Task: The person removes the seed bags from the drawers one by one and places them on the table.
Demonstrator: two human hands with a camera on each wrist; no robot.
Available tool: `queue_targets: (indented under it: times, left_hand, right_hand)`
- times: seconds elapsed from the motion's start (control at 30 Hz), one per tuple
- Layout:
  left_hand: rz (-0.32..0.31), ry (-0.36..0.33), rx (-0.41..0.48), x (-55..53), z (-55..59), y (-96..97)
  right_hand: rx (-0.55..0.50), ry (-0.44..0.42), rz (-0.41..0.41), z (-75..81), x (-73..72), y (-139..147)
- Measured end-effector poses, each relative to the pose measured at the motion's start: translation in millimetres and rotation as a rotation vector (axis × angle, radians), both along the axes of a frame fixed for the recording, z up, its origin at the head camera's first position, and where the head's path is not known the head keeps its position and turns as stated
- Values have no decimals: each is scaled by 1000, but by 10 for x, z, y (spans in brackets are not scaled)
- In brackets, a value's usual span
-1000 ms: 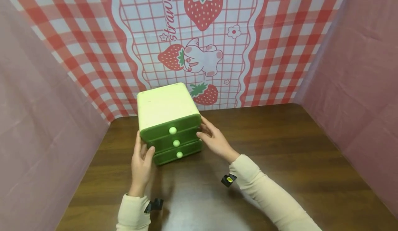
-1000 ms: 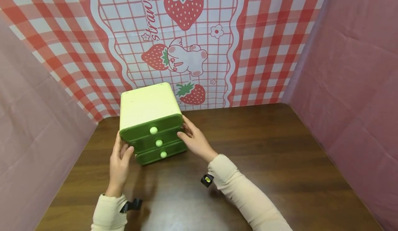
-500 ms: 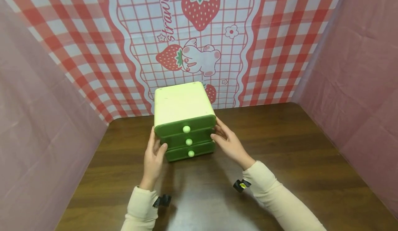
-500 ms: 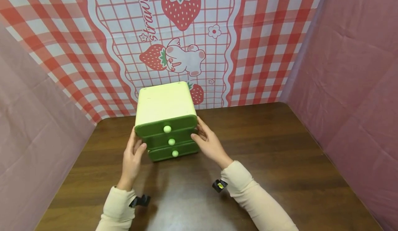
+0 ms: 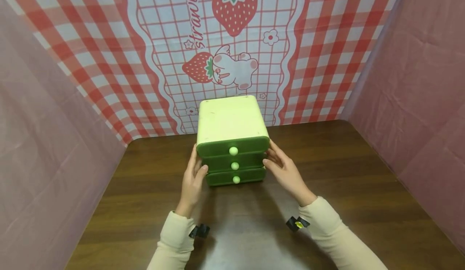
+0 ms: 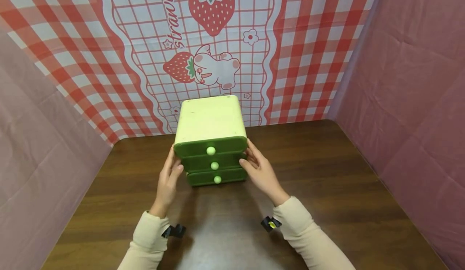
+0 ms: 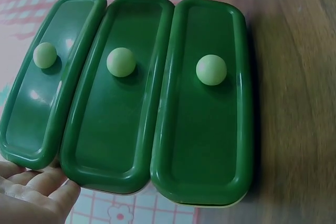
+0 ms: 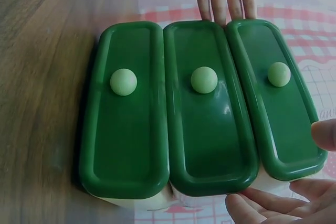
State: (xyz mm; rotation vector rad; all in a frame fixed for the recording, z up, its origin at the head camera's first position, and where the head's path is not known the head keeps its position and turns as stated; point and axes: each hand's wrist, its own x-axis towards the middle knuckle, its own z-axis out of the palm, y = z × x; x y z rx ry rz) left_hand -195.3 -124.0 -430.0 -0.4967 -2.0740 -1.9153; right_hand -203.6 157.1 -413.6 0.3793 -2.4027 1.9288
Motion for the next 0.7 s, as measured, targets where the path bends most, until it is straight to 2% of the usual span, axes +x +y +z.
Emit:
queue_targets:
  times: [0.2, 0.5, 0.7]
  left_hand:
    - [-35, -7, 7, 11, 4, 83]
    - [-75, 4, 4, 26, 7, 139]
    - [-70, 0, -20, 39, 13, 171]
  right_hand:
    - [22, 17, -45, -11, 54, 85]
    - [-8, 15, -55, 8, 110, 151]
    - [29, 21, -79, 32, 130, 188]
